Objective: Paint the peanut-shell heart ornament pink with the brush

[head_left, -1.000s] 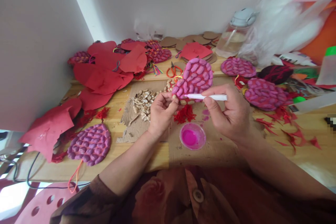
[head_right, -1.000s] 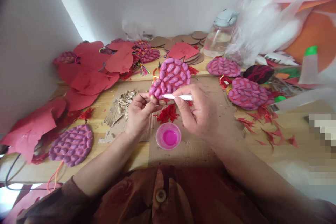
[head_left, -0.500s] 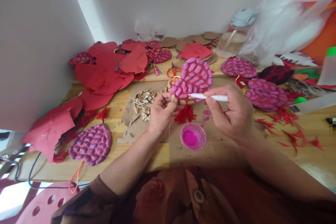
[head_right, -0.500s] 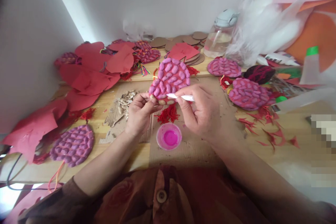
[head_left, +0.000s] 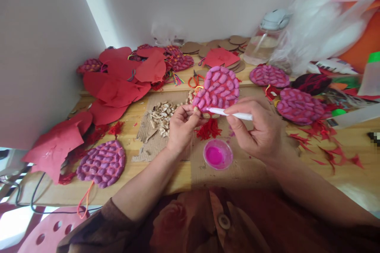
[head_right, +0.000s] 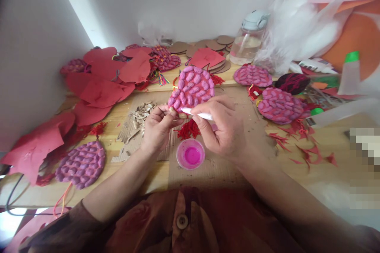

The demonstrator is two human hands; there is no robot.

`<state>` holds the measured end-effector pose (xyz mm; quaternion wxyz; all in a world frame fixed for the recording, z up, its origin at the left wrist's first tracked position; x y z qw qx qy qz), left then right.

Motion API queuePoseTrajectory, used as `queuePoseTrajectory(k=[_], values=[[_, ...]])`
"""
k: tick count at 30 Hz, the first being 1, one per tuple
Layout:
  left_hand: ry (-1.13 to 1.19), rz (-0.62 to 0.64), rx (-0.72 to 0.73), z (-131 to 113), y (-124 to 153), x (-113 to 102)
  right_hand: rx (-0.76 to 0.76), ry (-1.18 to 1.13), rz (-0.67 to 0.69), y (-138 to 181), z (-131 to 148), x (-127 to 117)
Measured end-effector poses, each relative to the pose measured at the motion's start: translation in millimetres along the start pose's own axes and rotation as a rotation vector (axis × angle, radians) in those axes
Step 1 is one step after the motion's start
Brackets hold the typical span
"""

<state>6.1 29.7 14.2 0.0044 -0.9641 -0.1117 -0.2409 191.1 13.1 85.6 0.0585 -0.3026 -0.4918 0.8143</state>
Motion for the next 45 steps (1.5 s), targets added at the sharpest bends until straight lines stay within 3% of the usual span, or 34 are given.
queuePoseTrajectory(k=[37, 45], values=[[-0.023, -0.023, -0.017, 0.6, -0.9, -0.8, -0.03, 0.051, 0.015, 1.9, -0.4, 2.2], [-0.021, -0.037, -0.019, -0.8, -0.4, -0.6, 0.018, 0.044, -0.049, 3.2, -5.7, -0.6]])
Point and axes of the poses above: each hand's wrist, its own y-axis away from the middle knuckle, its own x-axis out of the palm, z = x × y, the point moved 2 cm from there along -y, towards the middle knuckle, and after that the axes turned 6 degrees about -z, right-handed, at the moved point
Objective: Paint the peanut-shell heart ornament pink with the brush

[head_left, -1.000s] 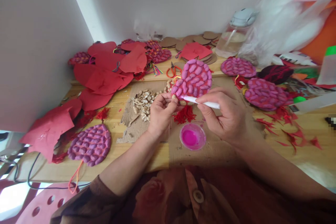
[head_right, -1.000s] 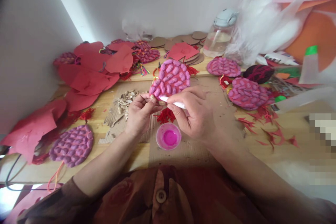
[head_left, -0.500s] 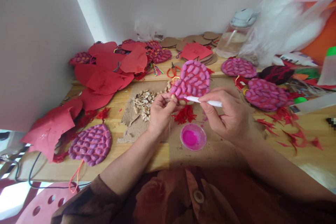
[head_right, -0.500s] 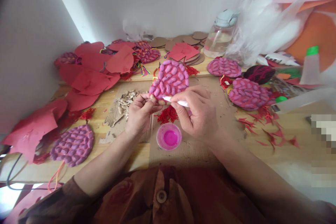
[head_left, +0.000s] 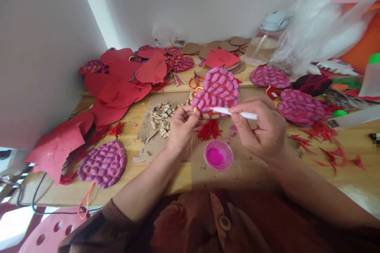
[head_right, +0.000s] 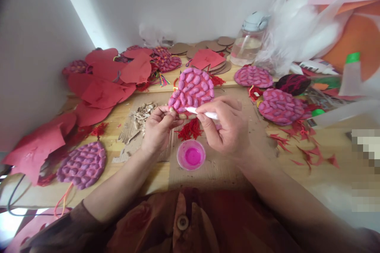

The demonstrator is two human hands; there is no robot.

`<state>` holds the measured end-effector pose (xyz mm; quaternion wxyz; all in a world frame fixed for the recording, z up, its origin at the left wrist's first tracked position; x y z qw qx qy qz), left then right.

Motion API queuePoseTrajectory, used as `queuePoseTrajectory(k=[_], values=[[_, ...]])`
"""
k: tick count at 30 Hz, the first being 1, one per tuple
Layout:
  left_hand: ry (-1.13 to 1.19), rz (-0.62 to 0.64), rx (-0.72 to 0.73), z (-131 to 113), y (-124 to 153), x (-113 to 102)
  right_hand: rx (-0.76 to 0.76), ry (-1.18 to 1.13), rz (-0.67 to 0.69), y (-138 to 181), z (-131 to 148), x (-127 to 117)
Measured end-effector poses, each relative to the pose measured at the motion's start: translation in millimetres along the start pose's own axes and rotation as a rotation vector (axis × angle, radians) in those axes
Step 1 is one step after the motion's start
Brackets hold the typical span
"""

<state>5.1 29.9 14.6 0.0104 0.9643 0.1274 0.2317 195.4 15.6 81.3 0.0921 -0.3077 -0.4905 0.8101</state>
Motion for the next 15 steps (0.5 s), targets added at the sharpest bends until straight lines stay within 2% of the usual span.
queuePoseTrajectory(k=[7, 15], values=[[-0.027, 0.017, 0.046, 2.3, -1.4, -1.9, 0.035, 0.067, 0.039, -0.6, -1.4, -0.9], [-0.064, 0.049, 0.119, 0.8, 2.3, 0.1, 0.067, -0.006, 0.047, -0.8, -4.1, -1.9]])
Point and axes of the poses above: each hand's wrist, its own y-axis away from the middle knuckle, its own x-axis out of the palm, z = x × y, the point moved 2 cm from there along -y, towards the middle knuckle, and after that the axes turned 6 degrees about -z, right-handed, at the moved point
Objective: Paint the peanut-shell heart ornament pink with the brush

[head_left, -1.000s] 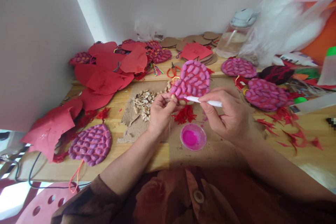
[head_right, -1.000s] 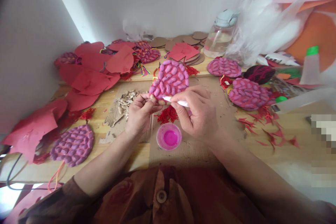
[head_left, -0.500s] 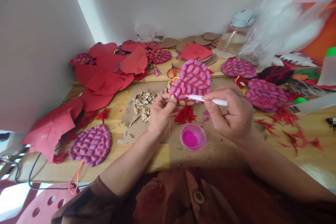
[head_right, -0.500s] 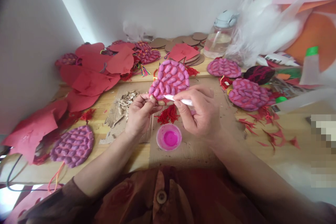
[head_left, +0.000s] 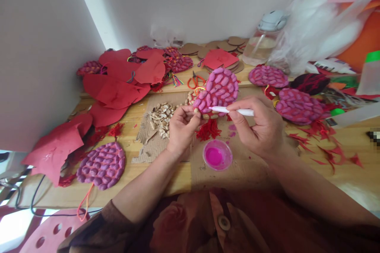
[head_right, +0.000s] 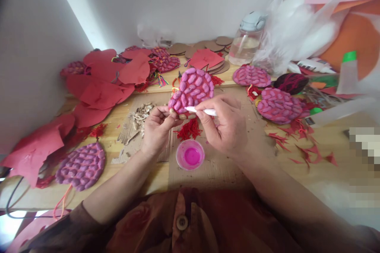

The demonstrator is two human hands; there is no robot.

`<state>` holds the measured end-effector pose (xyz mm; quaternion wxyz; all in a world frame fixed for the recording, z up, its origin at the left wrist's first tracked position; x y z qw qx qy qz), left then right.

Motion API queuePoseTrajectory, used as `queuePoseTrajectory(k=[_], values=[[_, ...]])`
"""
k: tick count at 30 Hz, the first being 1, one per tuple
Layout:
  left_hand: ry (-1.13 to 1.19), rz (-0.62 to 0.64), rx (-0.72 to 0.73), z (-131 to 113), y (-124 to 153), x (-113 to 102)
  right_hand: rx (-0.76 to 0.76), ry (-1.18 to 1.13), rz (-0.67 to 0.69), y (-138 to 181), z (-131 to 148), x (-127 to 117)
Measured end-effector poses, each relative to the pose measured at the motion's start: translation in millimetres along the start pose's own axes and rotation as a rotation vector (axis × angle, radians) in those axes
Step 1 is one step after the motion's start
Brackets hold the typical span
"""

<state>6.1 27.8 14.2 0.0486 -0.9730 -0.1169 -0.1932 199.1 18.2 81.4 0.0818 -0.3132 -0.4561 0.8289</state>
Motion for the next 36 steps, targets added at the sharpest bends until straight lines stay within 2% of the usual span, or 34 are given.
queuePoseTrajectory(k=[4, 9, 13, 18, 22, 26, 36], values=[[-0.01, -0.005, 0.005, 0.0, -0.3, -0.2, 0.033, 0.004, -0.032, 0.9, -2.4, -2.0], [-0.002, 0.009, 0.013, 0.5, -0.6, -0.8, 0.017, -0.001, 0.011, 1.2, -1.8, -2.1], [-0.011, 0.01, 0.012, 0.0, -0.1, -0.5, 0.012, 0.022, -0.021, 1.1, -1.8, -2.4], [-0.006, -0.003, 0.011, 0.1, -0.4, -0.5, 0.034, -0.016, 0.014, 0.9, -2.0, -1.9], [-0.011, -0.009, -0.001, 0.2, -0.4, -0.8, 0.022, -0.002, -0.025, 0.1, -1.1, -2.4], [0.013, -0.008, -0.009, -0.3, 0.0, 0.1, 0.031, -0.026, 0.008, 0.0, -0.6, -0.6], [0.147, -0.052, -0.162, 0.5, -2.9, 1.1, 0.034, -0.021, -0.015, 0.9, -3.2, -0.2]])
Point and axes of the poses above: each hand's wrist, its own y-axis away from the middle knuckle, its own x-axis out of the palm, z = x × y, the point moved 2 cm from there along -y, towards the middle knuckle, and after that the axes turned 6 degrees about -z, right-handed, at the moved point
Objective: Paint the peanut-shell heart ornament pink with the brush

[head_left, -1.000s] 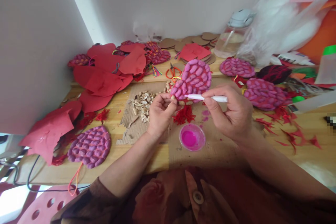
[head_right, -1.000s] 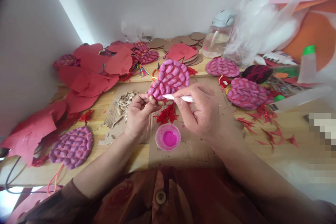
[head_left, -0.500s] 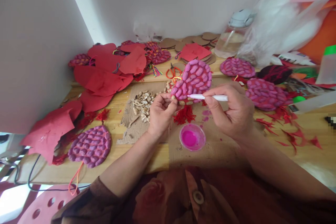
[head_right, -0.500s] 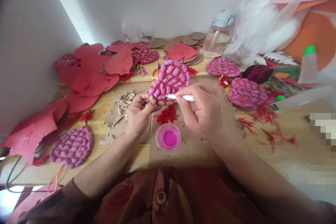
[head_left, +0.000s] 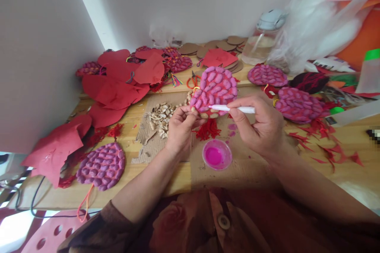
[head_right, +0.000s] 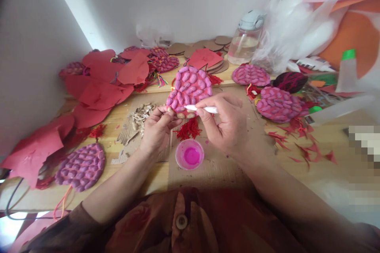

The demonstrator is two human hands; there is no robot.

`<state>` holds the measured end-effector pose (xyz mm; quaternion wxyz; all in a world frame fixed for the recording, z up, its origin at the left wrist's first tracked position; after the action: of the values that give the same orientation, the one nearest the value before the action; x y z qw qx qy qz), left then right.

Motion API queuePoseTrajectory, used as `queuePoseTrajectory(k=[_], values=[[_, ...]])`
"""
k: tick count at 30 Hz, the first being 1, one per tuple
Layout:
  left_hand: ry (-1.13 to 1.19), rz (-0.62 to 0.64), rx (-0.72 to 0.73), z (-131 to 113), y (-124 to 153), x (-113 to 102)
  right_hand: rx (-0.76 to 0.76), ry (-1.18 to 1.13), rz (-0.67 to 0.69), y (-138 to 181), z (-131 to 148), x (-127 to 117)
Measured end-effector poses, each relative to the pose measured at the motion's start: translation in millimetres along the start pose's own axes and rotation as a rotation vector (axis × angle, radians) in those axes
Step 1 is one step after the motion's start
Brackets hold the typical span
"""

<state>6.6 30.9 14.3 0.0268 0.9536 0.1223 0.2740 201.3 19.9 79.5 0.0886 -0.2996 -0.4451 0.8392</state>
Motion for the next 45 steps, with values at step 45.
queuePoseTrajectory(k=[45], values=[[0.06, -0.044, -0.102, 2, -2, -3, -0.036, 0.062, -0.048, 5, 6, 6]])
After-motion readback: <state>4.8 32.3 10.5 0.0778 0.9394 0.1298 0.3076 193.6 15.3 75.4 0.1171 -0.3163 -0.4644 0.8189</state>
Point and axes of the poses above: each hand's wrist, its own y-axis away from the middle knuckle, its own x-axis out of the palm, z = x × y, the point moved 2 cm from there along -y, towards the middle knuckle, and after that the axes turned 6 degrees about -z, right-handed, at the moved point
